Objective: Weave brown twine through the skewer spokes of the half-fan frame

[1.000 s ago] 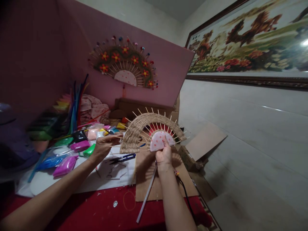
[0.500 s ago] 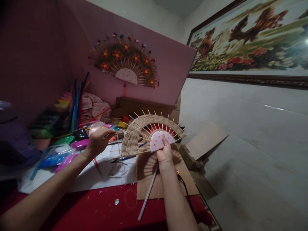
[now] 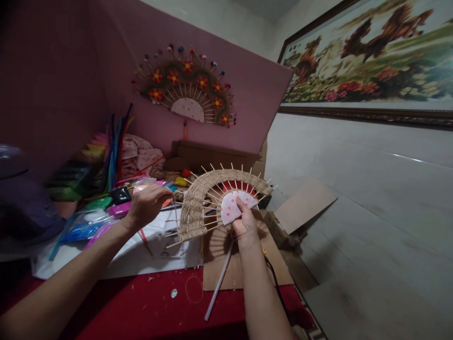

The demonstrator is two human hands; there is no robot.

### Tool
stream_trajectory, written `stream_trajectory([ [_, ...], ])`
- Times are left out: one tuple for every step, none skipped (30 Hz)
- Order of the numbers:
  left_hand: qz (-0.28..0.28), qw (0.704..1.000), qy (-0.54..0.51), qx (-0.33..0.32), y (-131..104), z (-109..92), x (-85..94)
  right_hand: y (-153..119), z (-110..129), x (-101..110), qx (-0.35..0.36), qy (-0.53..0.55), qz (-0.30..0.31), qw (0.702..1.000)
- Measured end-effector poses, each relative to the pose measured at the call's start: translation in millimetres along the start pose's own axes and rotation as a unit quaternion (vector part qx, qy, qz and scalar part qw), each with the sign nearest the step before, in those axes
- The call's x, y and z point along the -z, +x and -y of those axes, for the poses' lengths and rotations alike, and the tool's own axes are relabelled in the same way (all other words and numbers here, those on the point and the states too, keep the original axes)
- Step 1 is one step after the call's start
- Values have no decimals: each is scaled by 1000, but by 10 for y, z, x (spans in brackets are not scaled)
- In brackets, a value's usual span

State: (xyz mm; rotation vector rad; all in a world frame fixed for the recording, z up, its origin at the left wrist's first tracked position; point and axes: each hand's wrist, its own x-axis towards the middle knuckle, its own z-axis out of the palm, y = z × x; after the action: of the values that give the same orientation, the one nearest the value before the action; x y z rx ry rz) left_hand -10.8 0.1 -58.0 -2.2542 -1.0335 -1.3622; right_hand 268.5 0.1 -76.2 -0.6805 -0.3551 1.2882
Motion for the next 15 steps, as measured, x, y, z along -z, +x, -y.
stream_trajectory([
  [1, 1000, -11, 13, -3, 7, -5, -20, 0, -17, -9, 0, -9, 1000],
  [-3, 999, -26, 31, -5, 12, -12, -40, 1, -36, -19, 2, -23, 1000],
  [-9, 997, -47, 52, -7, 14, -22, -61, 5, -55, -27, 5, -35, 999],
  [-16, 994, -74, 78, -8, 13, -35, -81, 10, -74, -32, 6, -36, 999],
  [-21, 988, -108, 105, -7, 9, -51, -99, 17, -91, -34, 8, -37, 999],
  [-24, 980, -148, 132, -6, 2, -68, -114, 25, -106, -36, 11, -40, 999],
  [-24, 969, -191, 157, -4, -9, -87, -128, 33, -119, -38, 12, -43, 998],
  [-23, 956, -231, 179, -2, -21, -106, -139, 40, -129, -41, 13, -47, 998],
  [-22, 943, -265, 198, 1, -34, -124, -148, 46, -138, -43, 14, -52, 998],
  [-23, 930, -293, 218, 4, -47, -141, -155, 50, -145, -46, 16, -54, 997],
  [-26, 917, -317, 240, 7, -60, -156, -162, 53, -151, -47, 17, -54, 997],
  [-29, 903, -339, 263, 10, -73, -170, -169, 54, -156, -47, 19, -52, 997],
  [-31, 887, -361, 286, 12, -84, -182, -177, 55, -162, -47, 21, -49, 997],
  [-32, 872, -381, 304, 13, -93, -192, -184, 55, -167, -44, 24, -47, 998],
  [-30, 861, -397, 317, 11, -100, -201, -191, 54, -173, -41, 26, -45, 998],
])
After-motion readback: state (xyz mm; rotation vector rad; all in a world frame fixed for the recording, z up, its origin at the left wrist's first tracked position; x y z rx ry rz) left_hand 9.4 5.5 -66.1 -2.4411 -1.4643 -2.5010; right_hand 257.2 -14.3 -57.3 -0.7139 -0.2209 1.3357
